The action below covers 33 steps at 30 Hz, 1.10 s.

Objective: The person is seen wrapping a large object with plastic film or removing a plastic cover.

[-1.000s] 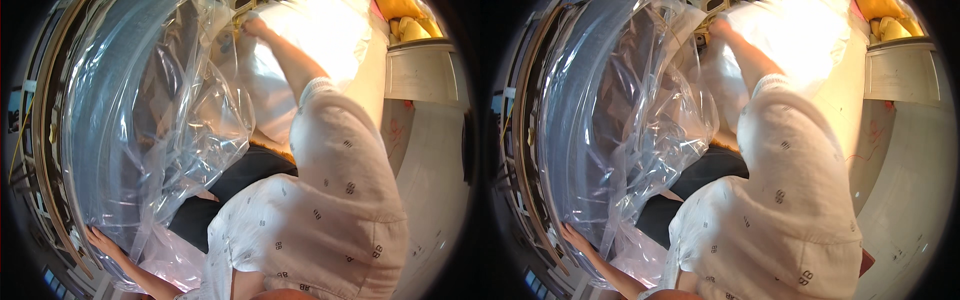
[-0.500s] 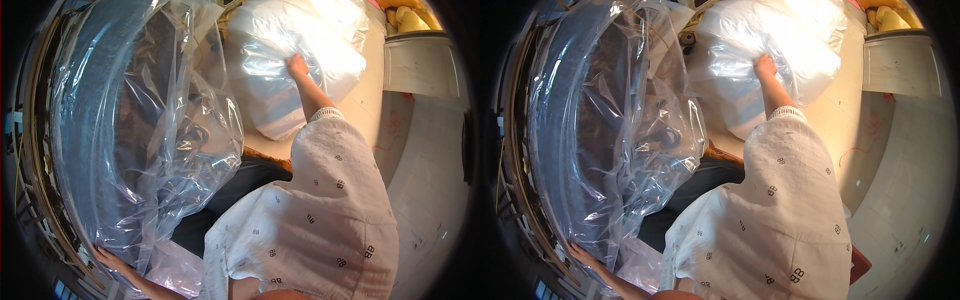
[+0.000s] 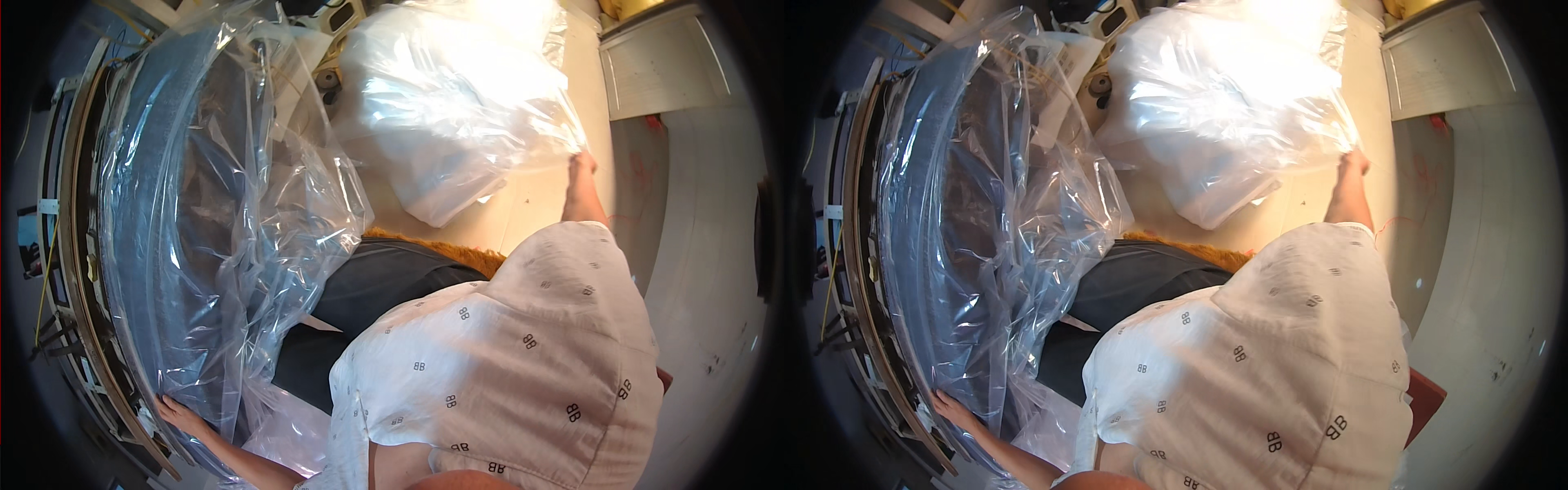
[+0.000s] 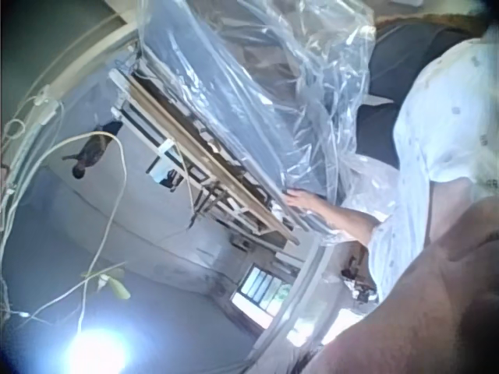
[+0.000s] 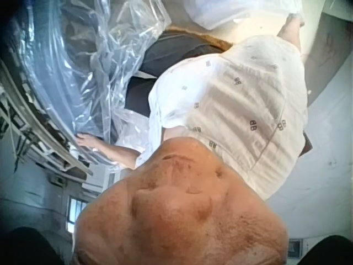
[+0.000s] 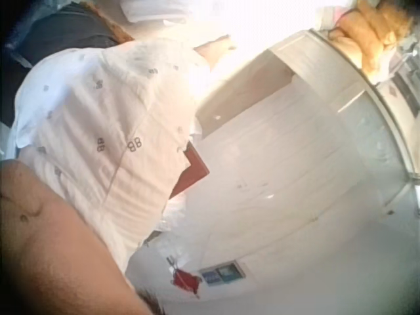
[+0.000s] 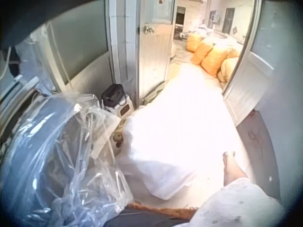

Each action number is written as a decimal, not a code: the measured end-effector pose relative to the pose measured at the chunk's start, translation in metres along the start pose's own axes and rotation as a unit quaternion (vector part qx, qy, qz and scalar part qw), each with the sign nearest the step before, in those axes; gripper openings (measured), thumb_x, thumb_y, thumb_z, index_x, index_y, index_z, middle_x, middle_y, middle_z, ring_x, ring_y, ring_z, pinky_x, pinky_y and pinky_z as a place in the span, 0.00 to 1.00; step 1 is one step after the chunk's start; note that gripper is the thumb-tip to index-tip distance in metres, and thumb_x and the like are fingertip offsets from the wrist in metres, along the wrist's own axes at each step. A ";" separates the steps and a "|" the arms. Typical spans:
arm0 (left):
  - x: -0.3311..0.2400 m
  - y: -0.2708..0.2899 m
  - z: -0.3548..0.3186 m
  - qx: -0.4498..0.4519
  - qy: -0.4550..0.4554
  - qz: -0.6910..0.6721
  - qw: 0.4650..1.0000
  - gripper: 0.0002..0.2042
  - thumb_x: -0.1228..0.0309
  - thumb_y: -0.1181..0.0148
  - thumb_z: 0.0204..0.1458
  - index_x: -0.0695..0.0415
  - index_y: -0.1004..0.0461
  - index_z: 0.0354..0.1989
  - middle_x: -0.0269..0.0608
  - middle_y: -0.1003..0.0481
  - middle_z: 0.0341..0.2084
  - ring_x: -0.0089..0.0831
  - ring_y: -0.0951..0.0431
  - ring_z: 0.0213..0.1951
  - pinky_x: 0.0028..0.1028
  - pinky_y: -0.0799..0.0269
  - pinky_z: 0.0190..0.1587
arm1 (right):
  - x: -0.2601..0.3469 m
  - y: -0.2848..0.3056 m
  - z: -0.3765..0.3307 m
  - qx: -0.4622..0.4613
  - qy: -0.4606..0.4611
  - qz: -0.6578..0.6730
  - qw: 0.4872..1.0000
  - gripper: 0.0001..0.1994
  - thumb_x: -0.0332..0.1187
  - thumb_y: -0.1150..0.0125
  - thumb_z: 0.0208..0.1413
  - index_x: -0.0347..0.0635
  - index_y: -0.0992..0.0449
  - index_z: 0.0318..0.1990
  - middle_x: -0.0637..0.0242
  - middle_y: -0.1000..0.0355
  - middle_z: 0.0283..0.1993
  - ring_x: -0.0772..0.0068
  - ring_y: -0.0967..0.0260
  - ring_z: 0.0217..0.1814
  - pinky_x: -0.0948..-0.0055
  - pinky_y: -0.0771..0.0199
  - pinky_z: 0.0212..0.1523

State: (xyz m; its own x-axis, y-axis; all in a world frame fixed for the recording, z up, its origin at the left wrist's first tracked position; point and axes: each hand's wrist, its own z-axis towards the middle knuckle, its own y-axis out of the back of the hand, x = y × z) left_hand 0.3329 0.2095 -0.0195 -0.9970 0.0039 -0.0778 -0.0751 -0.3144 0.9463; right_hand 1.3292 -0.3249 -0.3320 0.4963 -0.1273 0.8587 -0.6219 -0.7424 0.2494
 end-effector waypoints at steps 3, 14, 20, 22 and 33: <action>0.001 0.015 0.002 -0.034 -0.028 0.029 0.999 0.24 0.55 0.63 0.58 0.62 0.38 0.54 0.57 0.38 0.50 0.50 0.37 0.51 0.39 0.41 0.53 | 0.031 0.010 -0.016 -0.002 0.166 -0.053 0.985 0.07 0.30 0.51 0.46 0.38 0.28 0.30 0.59 0.30 0.27 0.62 0.34 0.24 0.67 0.34 0.26; -0.148 0.046 0.017 -0.101 -0.190 -0.103 0.971 0.22 0.67 0.50 0.54 0.62 0.42 0.56 0.54 0.40 0.54 0.46 0.38 0.55 0.37 0.39 0.54 | 0.022 -0.030 -0.492 0.728 0.304 -0.137 0.598 0.10 0.32 0.51 0.52 0.42 0.32 0.41 0.68 0.34 0.27 0.78 0.37 0.26 0.75 0.33 0.29; -0.435 0.074 -0.123 0.218 -0.211 -0.600 0.740 0.24 0.76 0.44 0.48 0.61 0.40 0.56 0.44 0.34 0.49 0.29 0.35 0.52 0.24 0.37 0.47 | 0.059 0.046 -0.625 0.853 0.441 0.006 0.279 0.05 0.30 0.43 0.48 0.40 0.30 0.30 0.68 0.30 0.28 0.73 0.31 0.26 0.75 0.33 0.28; -0.441 0.054 -0.124 0.291 -0.150 -0.599 0.730 0.20 0.75 0.44 0.49 0.61 0.37 0.51 0.40 0.31 0.43 0.25 0.33 0.46 0.22 0.37 0.44 | 0.081 0.055 -0.636 0.855 0.458 0.014 0.242 0.06 0.31 0.40 0.45 0.40 0.29 0.29 0.69 0.30 0.28 0.72 0.31 0.27 0.75 0.34 0.27; -0.403 0.112 -0.098 0.325 -0.146 -0.627 0.693 0.07 0.76 0.45 0.48 0.61 0.30 0.36 0.30 0.31 0.30 0.15 0.35 0.31 0.15 0.41 0.35 | 0.171 -0.087 -0.504 0.496 0.685 -0.029 0.533 0.13 0.21 0.45 0.43 0.40 0.28 0.40 0.58 0.27 0.37 0.65 0.29 0.41 0.71 0.32 0.44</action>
State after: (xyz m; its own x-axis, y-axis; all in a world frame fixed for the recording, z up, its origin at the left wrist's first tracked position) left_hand 0.7278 0.0795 0.0874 -0.0942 0.1088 -0.9896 -0.7846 0.6037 0.1411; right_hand 1.1626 0.0494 0.0188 -0.8335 0.0099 0.5524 0.3339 -0.7876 0.5179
